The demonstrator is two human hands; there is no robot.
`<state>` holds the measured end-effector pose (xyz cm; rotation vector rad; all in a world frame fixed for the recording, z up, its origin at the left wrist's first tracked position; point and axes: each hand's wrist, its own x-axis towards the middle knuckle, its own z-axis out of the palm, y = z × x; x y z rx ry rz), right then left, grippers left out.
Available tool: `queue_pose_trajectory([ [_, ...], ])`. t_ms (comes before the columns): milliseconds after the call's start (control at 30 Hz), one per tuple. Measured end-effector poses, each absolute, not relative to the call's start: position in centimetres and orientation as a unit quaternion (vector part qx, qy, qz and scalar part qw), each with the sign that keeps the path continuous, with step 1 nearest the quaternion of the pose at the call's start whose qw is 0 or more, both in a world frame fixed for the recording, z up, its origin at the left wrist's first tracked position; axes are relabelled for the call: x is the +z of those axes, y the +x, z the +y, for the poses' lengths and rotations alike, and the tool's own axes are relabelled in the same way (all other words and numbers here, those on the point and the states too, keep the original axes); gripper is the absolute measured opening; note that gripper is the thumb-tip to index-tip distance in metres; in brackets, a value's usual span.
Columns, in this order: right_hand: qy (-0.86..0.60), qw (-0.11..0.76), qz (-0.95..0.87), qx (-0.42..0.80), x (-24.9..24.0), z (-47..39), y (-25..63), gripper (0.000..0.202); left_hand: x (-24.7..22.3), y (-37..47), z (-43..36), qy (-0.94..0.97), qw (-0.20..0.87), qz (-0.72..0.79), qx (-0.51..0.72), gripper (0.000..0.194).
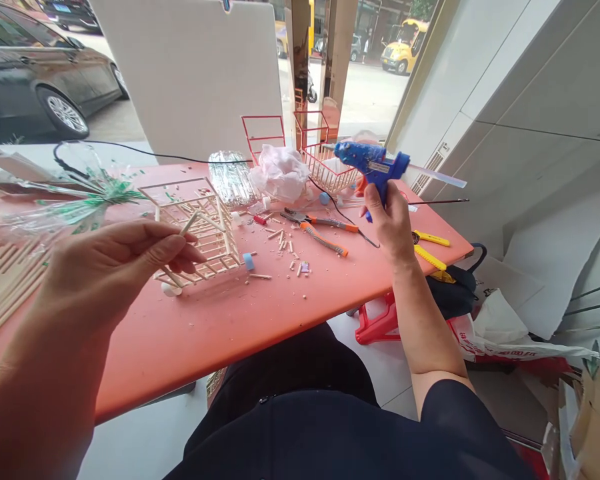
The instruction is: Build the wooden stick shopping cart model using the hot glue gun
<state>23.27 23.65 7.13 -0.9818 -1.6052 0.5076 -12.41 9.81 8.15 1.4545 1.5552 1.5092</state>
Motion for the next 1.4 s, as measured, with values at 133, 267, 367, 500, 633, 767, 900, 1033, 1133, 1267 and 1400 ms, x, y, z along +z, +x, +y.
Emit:
queue_pose_trajectory([
  [133, -0.354, 0.565, -0.693, 0.273, 7.4, 23.6, 20.4, 0.053, 8.8, -12.2, 9.5, 0.534, 0.287, 0.565, 0.559, 0.009],
  [267, -0.327, 0.552, -0.697, 0.319, 6.4, 24.6, 18.5, 0.055, 9.2, -11.4, 9.2, 0.5, 0.296, 0.576, 0.576, 0.01],
  [367, -0.299, 0.508, -0.719, 0.368, 5.9, 24.7, 17.0, 0.054, 9.1, -11.1, 9.3, 0.494, 0.305, 0.588, 0.563, 0.009],
  [500, -0.282, 0.481, -0.728, 0.399, 6.3, 23.3, 15.5, 0.052, 8.7, -11.4, 9.8, 0.507, 0.305, 0.592, 0.548, 0.011],
  [633, -0.271, 0.465, -0.745, 0.394, 6.8, 21.6, 15.2, 0.053, 8.5, -11.7, 9.9, 0.507, 0.29, 0.605, 0.541, 0.017],
  [767, -0.274, 0.46, -0.758, 0.373, 5.9, 21.3, 15.4, 0.055, 8.2, -12.0, 10.2, 0.499, 0.272, 0.612, 0.55, 0.016],
  [900, -0.279, 0.458, -0.758, 0.372, 4.4, 21.3, 15.2, 0.056, 8.0, -12.2, 10.4, 0.48, 0.273, 0.617, 0.561, 0.018],
  [1033, -0.274, 0.471, -0.757, 0.36, 4.1, 20.9, 15.1, 0.057, 7.7, -12.1, 10.6, 0.474, 0.277, 0.615, 0.566, 0.019],
  [1133, -0.287, 0.464, -0.756, 0.361, 4.4, 20.5, 15.1, 0.061, 7.5, -12.2, 10.8, 0.467, 0.291, 0.607, 0.573, 0.019],
  [1267, -0.308, 0.454, -0.752, 0.366, 4.7, 20.2, 15.2, 0.067, 7.3, -12.4, 11.0, 0.462, 0.305, 0.605, 0.572, 0.02],
  [1400, -0.317, 0.45, -0.75, 0.365, 4.6, 20.2, 15.1, 0.069, 7.5, -12.3, 10.8, 0.463, 0.309, 0.603, 0.571, 0.018],
])
